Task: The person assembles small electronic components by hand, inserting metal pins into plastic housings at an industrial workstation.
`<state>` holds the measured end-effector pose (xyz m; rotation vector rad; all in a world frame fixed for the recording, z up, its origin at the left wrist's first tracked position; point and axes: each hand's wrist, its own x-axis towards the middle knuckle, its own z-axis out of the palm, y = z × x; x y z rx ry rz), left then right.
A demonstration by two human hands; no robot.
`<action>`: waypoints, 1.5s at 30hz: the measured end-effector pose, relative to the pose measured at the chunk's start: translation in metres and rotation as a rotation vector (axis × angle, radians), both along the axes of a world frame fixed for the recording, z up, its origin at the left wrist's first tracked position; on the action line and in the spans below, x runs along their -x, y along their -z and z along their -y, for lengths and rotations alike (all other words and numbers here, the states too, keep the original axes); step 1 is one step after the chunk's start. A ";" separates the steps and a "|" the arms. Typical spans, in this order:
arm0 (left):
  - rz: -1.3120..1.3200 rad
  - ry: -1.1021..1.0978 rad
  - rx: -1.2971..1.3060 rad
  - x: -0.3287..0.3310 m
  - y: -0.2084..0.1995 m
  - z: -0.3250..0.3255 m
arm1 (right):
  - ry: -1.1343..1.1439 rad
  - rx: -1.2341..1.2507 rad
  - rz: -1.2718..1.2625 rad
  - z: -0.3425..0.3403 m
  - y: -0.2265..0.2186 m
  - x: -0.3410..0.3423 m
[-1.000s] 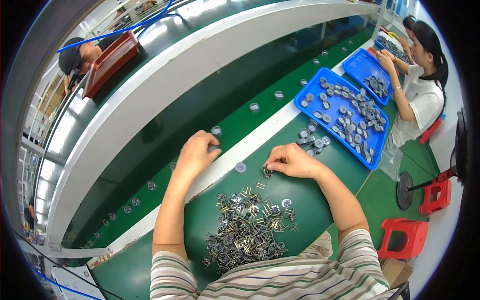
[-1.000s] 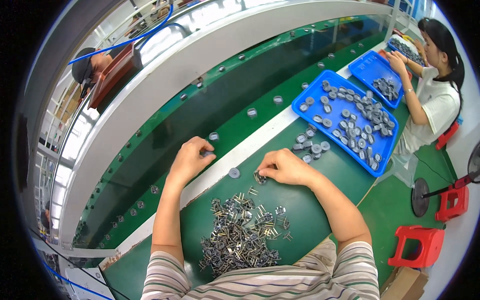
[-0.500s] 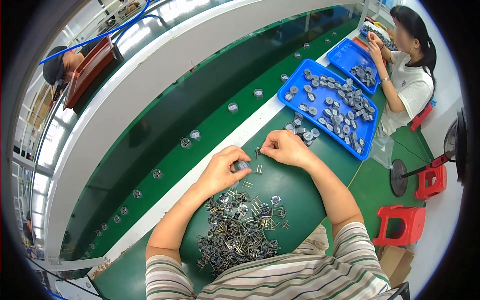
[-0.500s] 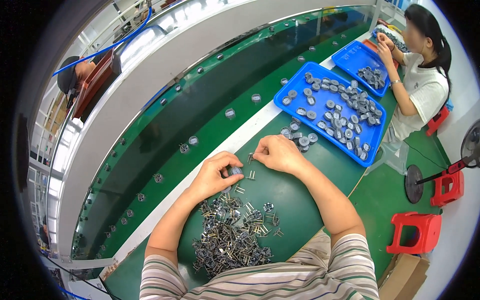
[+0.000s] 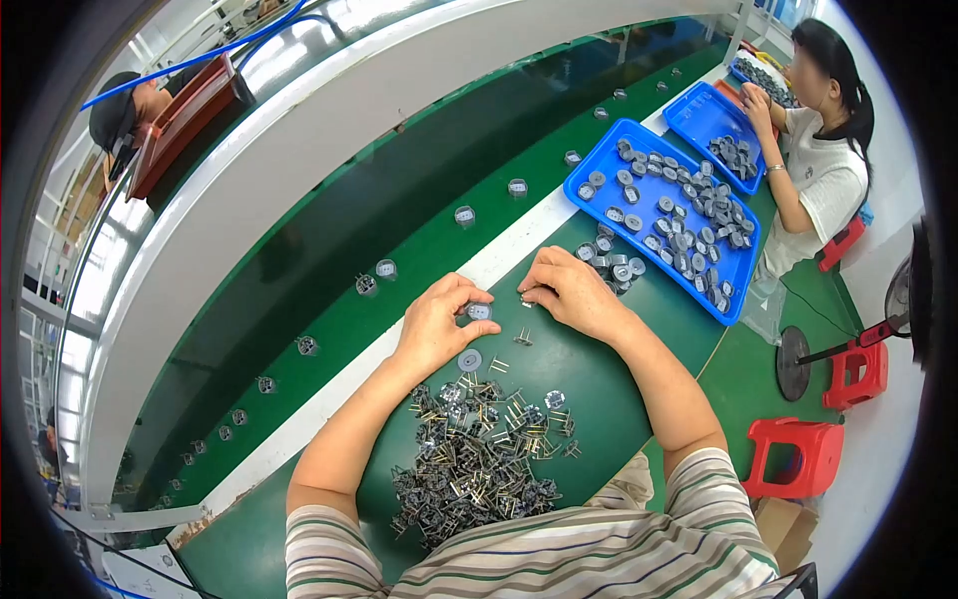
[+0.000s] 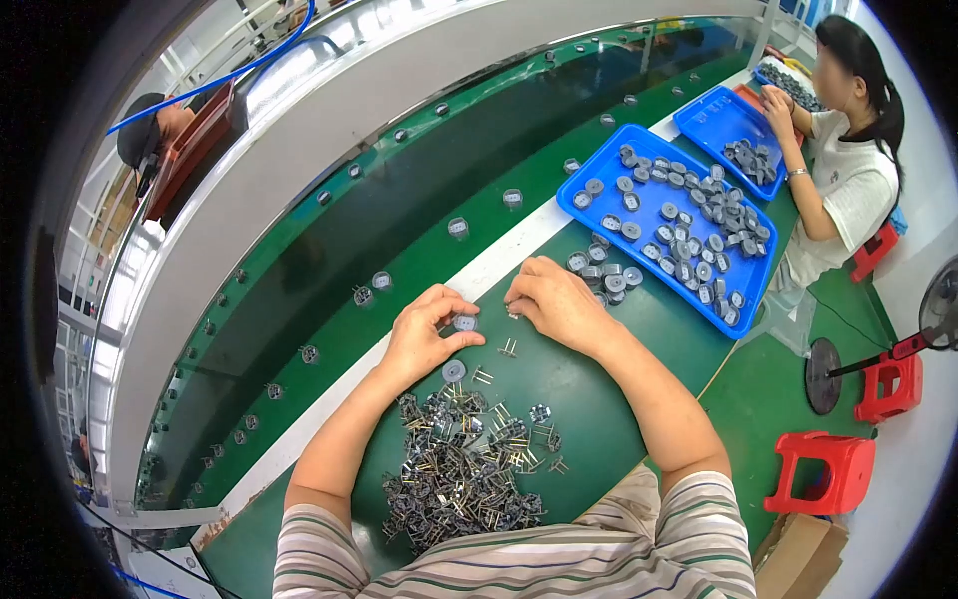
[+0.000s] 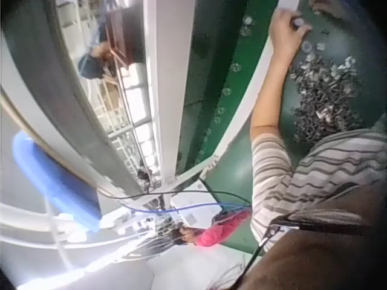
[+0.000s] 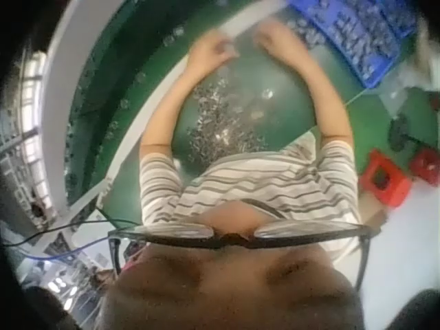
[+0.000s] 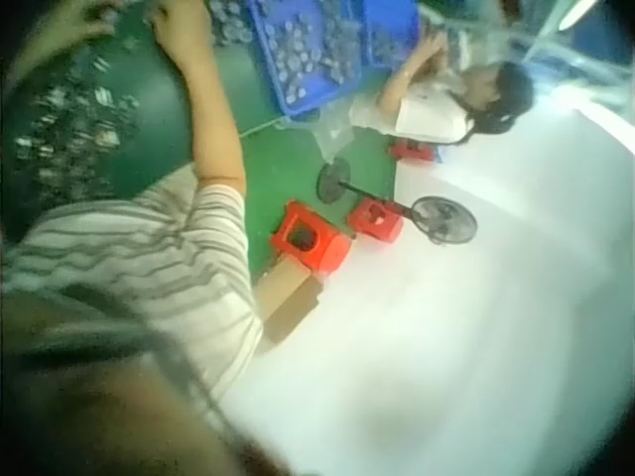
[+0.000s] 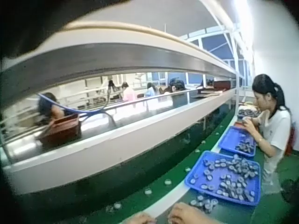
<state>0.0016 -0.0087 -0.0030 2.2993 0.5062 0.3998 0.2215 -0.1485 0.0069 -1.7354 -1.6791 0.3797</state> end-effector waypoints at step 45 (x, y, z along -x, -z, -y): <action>-0.098 -0.494 -0.399 0.031 0.001 -0.073 | -0.313 0.264 -0.135 0.004 -0.019 0.013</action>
